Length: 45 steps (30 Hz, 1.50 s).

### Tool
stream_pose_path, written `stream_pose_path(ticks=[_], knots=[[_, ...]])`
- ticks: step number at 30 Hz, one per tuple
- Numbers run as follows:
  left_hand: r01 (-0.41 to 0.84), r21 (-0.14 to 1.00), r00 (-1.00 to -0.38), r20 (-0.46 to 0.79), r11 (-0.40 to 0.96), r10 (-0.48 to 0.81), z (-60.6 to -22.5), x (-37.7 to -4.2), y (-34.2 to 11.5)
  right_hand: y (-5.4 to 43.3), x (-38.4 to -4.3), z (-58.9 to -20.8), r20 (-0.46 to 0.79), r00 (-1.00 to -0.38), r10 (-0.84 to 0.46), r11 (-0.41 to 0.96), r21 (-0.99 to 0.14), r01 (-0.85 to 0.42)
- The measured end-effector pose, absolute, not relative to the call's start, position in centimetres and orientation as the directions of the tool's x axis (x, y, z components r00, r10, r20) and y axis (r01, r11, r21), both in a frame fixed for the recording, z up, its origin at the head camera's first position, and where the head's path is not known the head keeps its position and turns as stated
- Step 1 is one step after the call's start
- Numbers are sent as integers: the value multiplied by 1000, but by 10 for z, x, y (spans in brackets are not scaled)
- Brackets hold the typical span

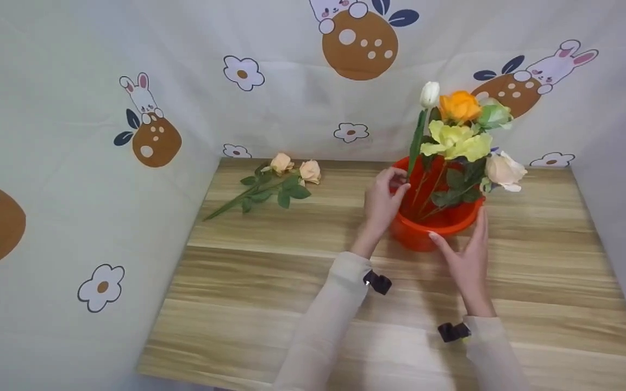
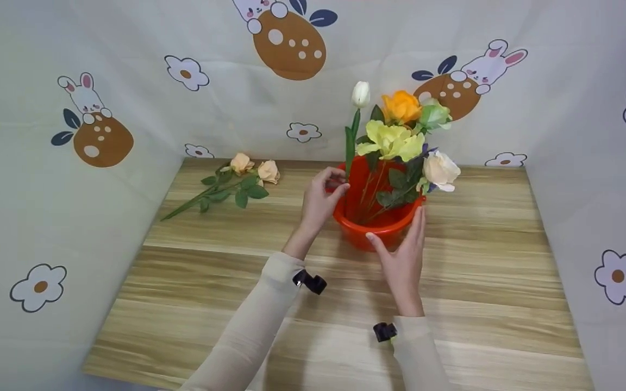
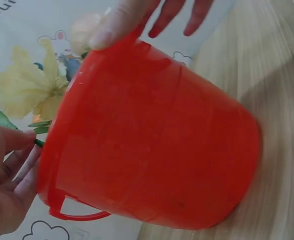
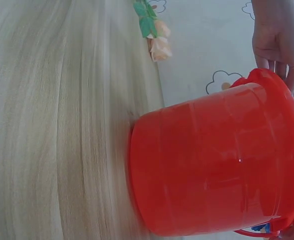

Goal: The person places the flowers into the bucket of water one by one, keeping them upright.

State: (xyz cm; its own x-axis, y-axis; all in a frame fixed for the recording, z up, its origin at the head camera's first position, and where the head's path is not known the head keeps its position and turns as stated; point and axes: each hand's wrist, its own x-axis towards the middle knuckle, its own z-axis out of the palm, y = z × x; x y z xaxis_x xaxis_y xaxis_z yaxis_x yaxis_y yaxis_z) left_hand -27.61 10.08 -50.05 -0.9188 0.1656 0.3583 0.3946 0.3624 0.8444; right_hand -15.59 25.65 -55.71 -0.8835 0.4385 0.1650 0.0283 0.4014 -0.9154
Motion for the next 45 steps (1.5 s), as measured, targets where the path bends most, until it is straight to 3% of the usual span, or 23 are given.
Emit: stream_pose_path(ticks=[9,15,19,25,30,45], knots=[[343,603,-935,297,720,196,-496,-275,115,257,-156,-557,173,-882,438,417,-908,29],[360,480,-929,262,800,261,-495,-272,120,255,-155,-557,200,-883,425,437,-900,6],[371,546,-928,252,751,275,-495,-272,118,253,-155,-556,186,-888,420,431,-902,15],[368,747,-929,271,553,253,-492,-275,105,253,-155,-555,176,-888,425,424,-906,23],[334,835,-941,273,438,199,-487,-279,89,254,-155,-556,170,-885,433,403,-915,22],[304,879,-951,302,368,66,-487,-298,31,256,-155,-558,182,-878,442,414,-910,20]])
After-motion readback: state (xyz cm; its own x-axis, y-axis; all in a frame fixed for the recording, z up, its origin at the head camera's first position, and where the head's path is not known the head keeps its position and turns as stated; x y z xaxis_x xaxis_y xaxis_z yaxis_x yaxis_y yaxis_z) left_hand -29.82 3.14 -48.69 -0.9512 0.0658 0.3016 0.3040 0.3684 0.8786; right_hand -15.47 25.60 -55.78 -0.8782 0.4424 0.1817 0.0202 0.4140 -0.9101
